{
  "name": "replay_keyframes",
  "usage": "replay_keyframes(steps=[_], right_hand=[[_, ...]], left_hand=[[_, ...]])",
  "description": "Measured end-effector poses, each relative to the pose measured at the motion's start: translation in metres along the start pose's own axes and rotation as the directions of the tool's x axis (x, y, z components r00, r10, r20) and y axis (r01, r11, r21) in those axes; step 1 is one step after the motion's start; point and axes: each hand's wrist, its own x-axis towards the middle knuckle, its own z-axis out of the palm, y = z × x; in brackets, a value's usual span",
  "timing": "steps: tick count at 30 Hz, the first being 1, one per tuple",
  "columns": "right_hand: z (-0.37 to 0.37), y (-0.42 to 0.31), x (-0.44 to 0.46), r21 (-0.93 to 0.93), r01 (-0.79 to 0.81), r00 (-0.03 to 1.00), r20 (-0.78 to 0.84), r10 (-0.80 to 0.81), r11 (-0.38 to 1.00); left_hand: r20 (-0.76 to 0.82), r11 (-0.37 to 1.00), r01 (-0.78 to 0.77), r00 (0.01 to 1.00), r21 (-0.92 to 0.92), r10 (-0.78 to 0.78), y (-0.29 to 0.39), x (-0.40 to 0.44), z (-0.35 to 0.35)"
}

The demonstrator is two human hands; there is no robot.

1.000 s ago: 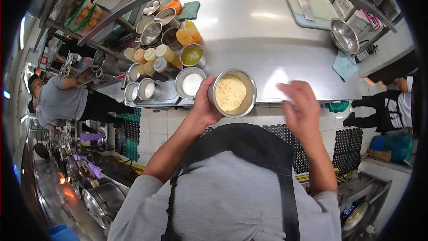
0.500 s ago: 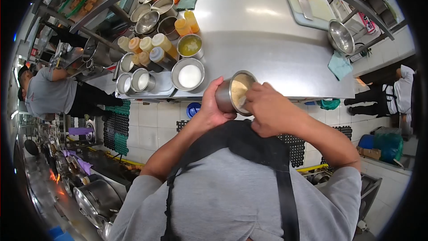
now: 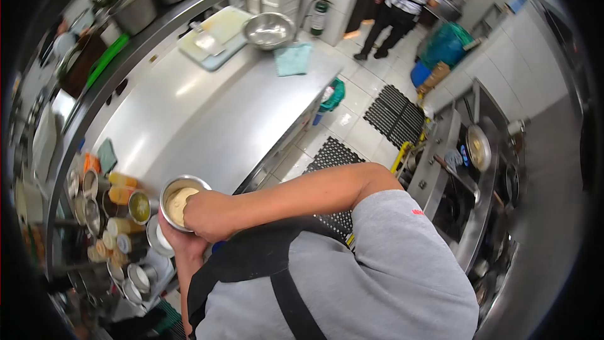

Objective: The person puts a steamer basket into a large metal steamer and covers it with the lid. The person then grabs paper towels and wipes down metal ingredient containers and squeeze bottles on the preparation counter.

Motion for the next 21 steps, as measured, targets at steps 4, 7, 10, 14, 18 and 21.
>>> replay_keyframes(steps=[4,7,10,14,18,21], right_hand=[[-0.019,0.015,-0.028,-0.156,0.047,0.998,0.056,-0.038,0.987],[-0.003,0.021,-0.04,-0.195,0.056,0.998,0.0,-0.057,0.979],[0.005,0.014,-0.049,-0.045,-0.156,0.969,-0.2,0.144,0.987],[-0.003,0.011,-0.043,0.117,-0.268,0.874,-0.387,0.293,0.956],[-0.034,0.032,-0.049,-0.145,-0.135,0.968,-0.231,0.099,0.98],[-0.04,0.039,-0.061,-0.275,-0.082,0.997,-0.011,0.083,0.958]], left_hand=[[0.012,0.954,0.256,0.965,0.156,-0.261,0.007,-0.003,0.03],[-0.11,0.956,0.278,0.957,0.087,-0.268,-0.018,0.021,0.032],[0.054,0.986,0.109,0.992,0.13,-0.117,-0.041,0.061,-0.012],[0.26,0.98,0.127,0.951,0.155,-0.165,-0.041,0.069,0.007],[0.292,0.963,0.259,0.917,0.078,-0.271,-0.016,0.037,0.059],[0.477,0.874,0.469,0.743,0.129,-0.47,-0.007,0.048,0.052]])
